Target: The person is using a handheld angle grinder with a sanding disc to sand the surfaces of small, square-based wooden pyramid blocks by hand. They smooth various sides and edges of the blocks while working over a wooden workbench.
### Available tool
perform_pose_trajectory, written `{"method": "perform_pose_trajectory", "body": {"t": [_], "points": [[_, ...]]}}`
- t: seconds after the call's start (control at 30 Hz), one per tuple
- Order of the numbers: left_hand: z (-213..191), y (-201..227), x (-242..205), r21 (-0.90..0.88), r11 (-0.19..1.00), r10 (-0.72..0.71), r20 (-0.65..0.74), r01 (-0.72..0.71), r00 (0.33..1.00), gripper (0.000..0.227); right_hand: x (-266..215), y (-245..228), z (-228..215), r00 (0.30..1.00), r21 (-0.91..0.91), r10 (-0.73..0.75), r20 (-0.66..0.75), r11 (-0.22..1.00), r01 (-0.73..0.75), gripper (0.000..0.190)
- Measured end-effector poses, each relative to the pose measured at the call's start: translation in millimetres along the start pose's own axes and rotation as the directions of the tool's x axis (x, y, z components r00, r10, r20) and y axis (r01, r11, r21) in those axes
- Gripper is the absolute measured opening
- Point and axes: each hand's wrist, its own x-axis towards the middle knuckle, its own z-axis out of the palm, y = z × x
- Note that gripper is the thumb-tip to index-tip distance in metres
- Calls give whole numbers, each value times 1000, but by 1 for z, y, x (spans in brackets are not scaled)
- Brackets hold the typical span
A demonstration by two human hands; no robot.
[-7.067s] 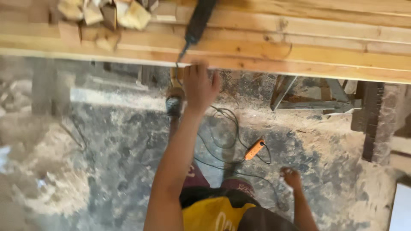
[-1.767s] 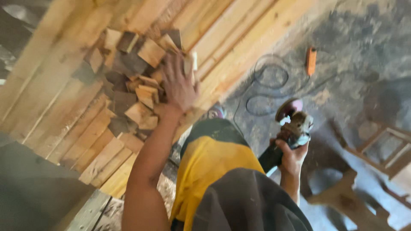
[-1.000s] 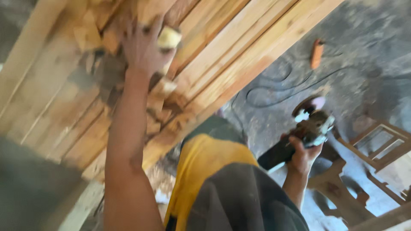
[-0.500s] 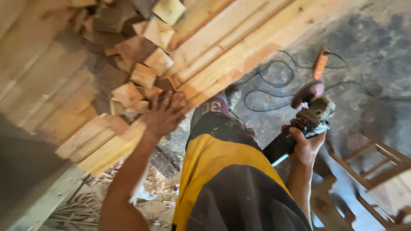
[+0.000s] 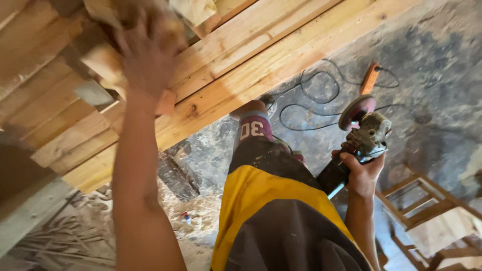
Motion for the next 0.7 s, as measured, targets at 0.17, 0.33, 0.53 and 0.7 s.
{"method": "perform_pose_trajectory", "body": {"t": [0.17, 0.33, 0.53, 0.7], "points": [[-33, -13, 28, -378, 914, -89, 163, 145, 983, 49, 5, 6, -9, 996, -29, -78, 48, 996, 79, 57], [-62, 34, -36, -285, 909, -348, -115, 304, 931, 42, 12, 1, -7, 995, 43, -79, 55, 996, 77, 58], [-25, 73, -114, -360, 620, -734, 50, 697, 678, 68, 20, -12, 9, 997, 113, -66, 50, 992, 60, 59], [3, 64, -103, -711, 196, -831, 245, 675, 500, 36, 13, -14, 5, 996, 110, -72, 57, 992, 65, 59]]}}
